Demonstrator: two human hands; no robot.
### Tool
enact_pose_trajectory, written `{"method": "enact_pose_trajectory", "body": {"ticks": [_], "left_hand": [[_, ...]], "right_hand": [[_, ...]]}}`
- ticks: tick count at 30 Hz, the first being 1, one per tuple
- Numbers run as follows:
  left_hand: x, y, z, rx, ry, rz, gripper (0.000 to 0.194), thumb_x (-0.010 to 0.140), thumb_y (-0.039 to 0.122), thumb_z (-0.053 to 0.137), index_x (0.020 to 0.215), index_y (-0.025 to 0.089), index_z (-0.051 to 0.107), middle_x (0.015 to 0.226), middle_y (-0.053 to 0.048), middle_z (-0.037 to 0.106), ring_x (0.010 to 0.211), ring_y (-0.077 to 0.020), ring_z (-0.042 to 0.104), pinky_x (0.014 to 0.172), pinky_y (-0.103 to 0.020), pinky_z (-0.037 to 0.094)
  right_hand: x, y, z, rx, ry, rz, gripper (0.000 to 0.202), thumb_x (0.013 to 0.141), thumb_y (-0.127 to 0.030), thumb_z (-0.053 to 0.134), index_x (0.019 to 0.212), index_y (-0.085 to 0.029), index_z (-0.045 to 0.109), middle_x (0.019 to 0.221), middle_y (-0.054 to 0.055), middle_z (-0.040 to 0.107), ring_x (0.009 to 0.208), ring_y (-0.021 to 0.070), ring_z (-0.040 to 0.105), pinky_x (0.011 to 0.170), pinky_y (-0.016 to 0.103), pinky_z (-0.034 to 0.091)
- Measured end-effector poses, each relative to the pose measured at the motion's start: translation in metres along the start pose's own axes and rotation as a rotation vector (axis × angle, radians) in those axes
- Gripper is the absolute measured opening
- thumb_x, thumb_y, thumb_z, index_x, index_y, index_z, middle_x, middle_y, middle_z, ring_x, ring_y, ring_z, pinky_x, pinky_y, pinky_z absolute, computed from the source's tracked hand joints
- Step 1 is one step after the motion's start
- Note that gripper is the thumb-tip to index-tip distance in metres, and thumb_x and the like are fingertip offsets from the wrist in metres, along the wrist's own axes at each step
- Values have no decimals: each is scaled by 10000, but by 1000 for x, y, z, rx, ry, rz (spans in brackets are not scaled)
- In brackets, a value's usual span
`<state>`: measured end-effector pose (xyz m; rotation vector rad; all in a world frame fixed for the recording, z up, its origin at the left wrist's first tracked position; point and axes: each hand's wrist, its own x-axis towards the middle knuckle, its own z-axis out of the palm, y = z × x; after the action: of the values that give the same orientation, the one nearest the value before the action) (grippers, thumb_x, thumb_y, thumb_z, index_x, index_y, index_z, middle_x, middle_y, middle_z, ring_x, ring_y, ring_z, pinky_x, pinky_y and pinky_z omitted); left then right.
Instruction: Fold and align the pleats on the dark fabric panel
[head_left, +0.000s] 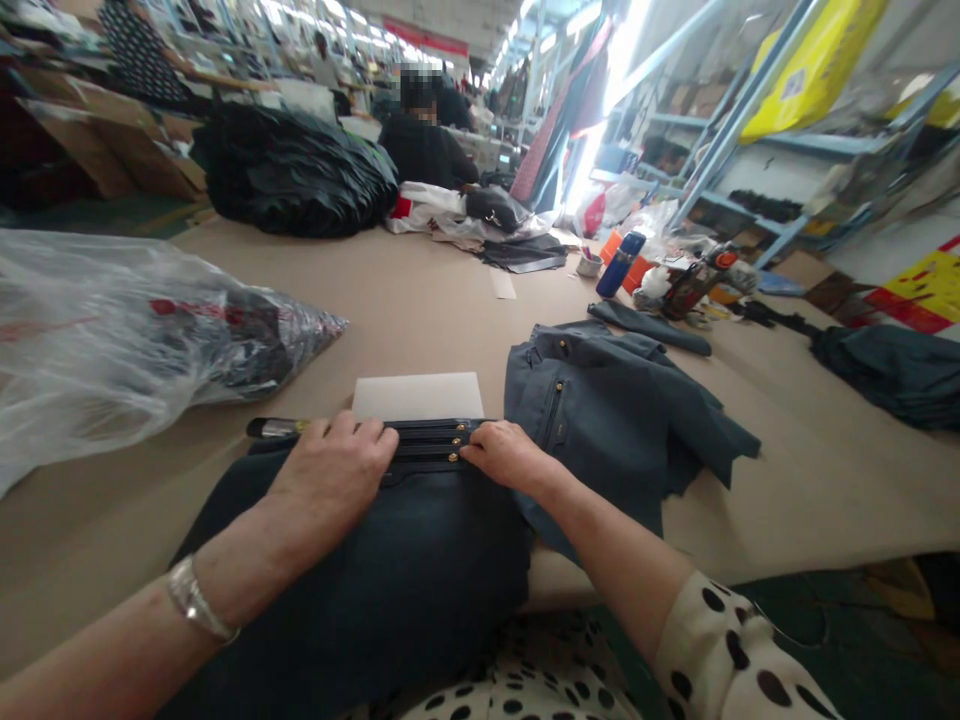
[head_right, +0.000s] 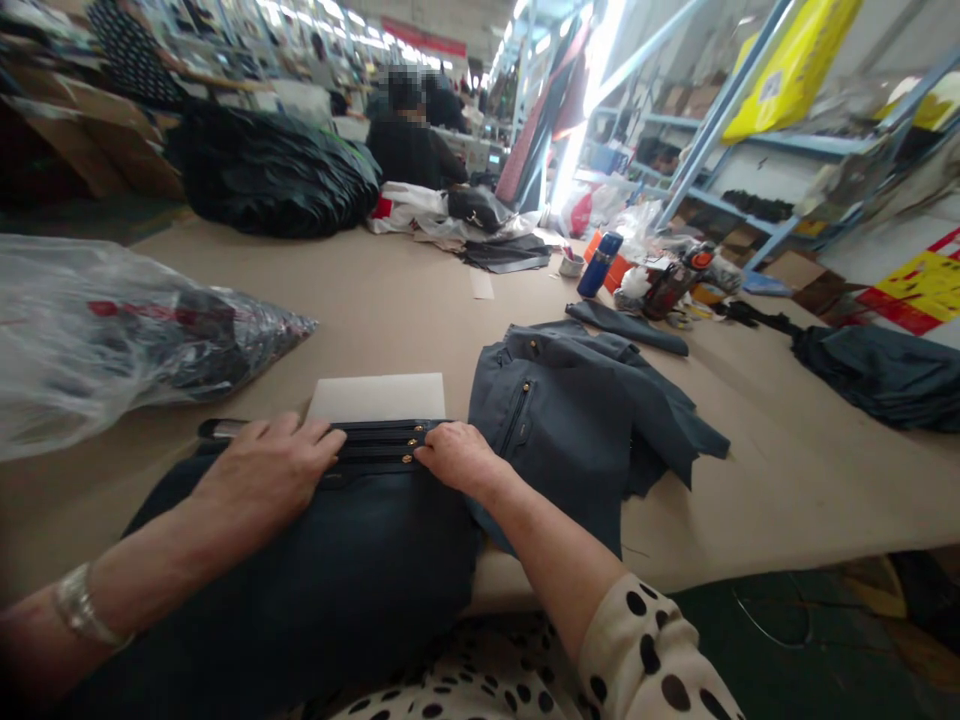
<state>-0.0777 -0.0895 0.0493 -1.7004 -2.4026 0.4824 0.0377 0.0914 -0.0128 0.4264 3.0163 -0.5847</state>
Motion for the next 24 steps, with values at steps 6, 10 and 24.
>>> {"method": "enact_pose_trajectory", "body": {"ticks": [6,10,24], "left_hand": [[-7,34,22,-146,-62,109,541,823,13,310,1222,232,602,1257,-141,564,993,-304,586,747,-420,507],[-7,31,29,-154,-47,113,563,818,-3,302,1226,238,606,1271,-147,562,1003,-307,584,768,-420,520],[-8,28,29,-191,-44,118,482,853,57,336,1212,230,608,1264,-161,545,1000,-305,572,771,-417,513]], "right_hand": [[-8,29,-11,12,97,-59,214,933,-364,490,1006,-205,612,1003,31,621,865,141,586,747,232,423],[-22,77,-36,-180,94,-27,242,967,-219,399,1040,-193,629,1021,70,573,943,181,529,791,268,413],[-26,112,-40,-458,-116,-208,109,890,-229,558,914,-232,664,1020,74,545,1001,248,447,842,372,383]]}}
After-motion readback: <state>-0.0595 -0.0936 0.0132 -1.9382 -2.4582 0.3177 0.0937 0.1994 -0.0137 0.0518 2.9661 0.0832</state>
